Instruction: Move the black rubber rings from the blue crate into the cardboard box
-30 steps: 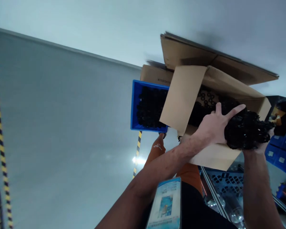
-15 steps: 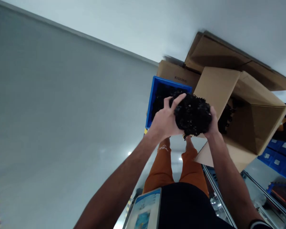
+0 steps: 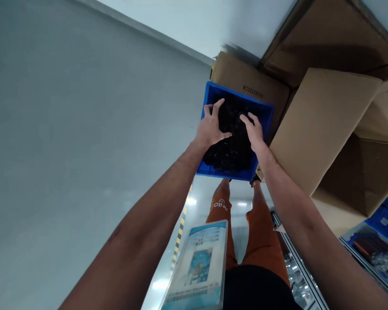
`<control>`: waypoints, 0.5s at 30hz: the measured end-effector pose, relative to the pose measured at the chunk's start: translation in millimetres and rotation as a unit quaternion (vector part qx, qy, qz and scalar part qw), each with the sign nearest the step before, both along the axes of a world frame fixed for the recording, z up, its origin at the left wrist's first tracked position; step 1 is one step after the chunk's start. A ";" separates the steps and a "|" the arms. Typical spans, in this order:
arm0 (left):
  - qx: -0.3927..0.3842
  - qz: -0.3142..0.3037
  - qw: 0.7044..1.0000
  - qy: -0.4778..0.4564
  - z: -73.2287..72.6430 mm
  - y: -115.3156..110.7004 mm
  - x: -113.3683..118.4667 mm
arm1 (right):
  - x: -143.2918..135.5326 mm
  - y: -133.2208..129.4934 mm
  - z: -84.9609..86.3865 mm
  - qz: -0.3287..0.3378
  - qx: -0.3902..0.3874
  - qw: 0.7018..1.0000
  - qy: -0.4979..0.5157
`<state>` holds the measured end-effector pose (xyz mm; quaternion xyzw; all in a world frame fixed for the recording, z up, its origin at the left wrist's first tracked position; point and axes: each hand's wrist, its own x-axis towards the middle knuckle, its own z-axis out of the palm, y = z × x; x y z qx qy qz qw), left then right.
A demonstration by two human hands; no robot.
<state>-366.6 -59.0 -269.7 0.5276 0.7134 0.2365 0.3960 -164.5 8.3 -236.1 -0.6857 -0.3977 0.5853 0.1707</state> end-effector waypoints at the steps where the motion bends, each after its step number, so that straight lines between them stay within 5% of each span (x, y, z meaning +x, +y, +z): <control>1: 0.021 0.008 1.000 -0.003 -6.2 5.7 0.3 | -2.3 3.8 -3.6 0.003 0.001 0.999 -0.034; 3: 0.046 0.021 0.999 0.001 -12.7 17.4 2.0 | -8.4 7.8 -1.5 -0.008 -0.009 0.997 -0.080; 5: 0.032 0.022 0.999 0.020 -9.5 28.2 5.4 | -13.6 4.0 20.2 -0.025 -0.010 0.997 -0.075; 7: -0.005 -0.003 0.998 0.063 4.5 35.8 10.4 | -11.0 -8.9 66.8 -0.013 0.012 1.000 -0.004; 9: -0.037 -0.034 0.991 0.121 27.2 38.8 16.6 | 8.2 -26.5 131.4 0.025 0.054 0.994 0.093; 12: -0.046 -0.016 0.985 0.166 68.9 35.8 27.0 | 80.4 -44.6 218.1 0.026 0.151 0.982 0.109; 13: -0.033 0.003 0.986 0.160 83.6 33.7 31.5 | 116.4 -45.7 233.3 0.002 0.194 0.978 0.077; 15: 0.042 0.039 0.990 0.126 115.1 29.3 46.0 | 202.9 -41.4 235.8 -0.063 0.242 0.968 -0.016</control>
